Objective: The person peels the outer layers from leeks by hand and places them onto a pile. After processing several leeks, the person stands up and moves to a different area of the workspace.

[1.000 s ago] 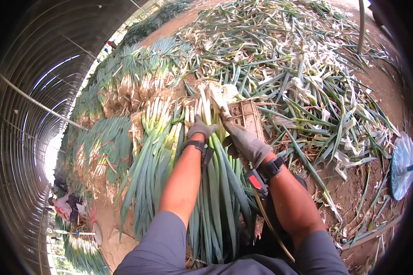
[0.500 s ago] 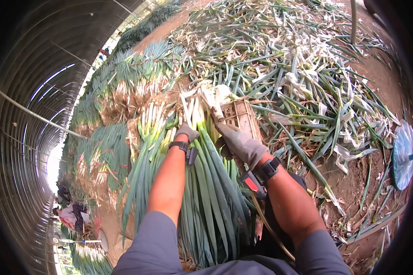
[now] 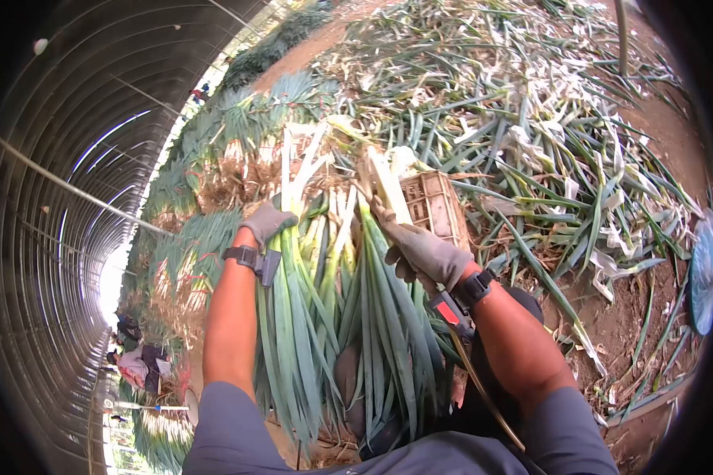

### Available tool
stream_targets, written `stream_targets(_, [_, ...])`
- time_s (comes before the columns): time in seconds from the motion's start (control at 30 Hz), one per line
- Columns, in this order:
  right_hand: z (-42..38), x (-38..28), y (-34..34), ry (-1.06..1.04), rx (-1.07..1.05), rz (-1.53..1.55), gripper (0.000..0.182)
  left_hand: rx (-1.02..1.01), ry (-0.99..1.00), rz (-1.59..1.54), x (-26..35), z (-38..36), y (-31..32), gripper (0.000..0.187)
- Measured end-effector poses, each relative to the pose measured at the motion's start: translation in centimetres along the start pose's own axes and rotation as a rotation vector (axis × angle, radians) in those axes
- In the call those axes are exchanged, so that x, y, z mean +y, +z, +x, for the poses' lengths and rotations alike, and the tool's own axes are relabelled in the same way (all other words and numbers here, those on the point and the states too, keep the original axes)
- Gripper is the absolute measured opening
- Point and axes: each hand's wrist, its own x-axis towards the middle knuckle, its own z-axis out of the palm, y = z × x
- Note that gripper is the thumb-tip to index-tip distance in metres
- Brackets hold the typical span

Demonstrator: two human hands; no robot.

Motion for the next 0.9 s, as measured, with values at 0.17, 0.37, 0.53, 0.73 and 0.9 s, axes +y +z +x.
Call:
stream_targets(0.17, [-2.2, 1.5, 3.8, 0.128, -0.331, -0.306, 0.089, 0.152, -0.022, -0.029, -1.3, -8.0, -6.6, 0.058])
stream_targets(0.37, [-11.9, 4.7, 11.7, -0.012, -0.882, -0.484, 0.067, 0.277, 0.028, -0.128, -2.6, -19.1, -12.3, 0.051])
stream_targets(0.53, [-15.7, 10.3, 17.2, -0.47, -1.028, -1.02, 0.073, 0.397, 0.162, -0.047, -1.0, -29.0, -10.5, 0.067])
stream_targets(0.73, [-7.0, 3.0, 17.9, -0.236, -0.427, 0.172, 0.095, 0.249, 0.186, -0.004, -0.7, -35.9, -0.8, 0.079])
stream_targets(0.9, [-5.7, 0.4, 19.7, -0.163, -0.179, 0.555, 0.045, 0.177, 0.066, 0.219, 1.6, -37.7, 8.3, 0.088])
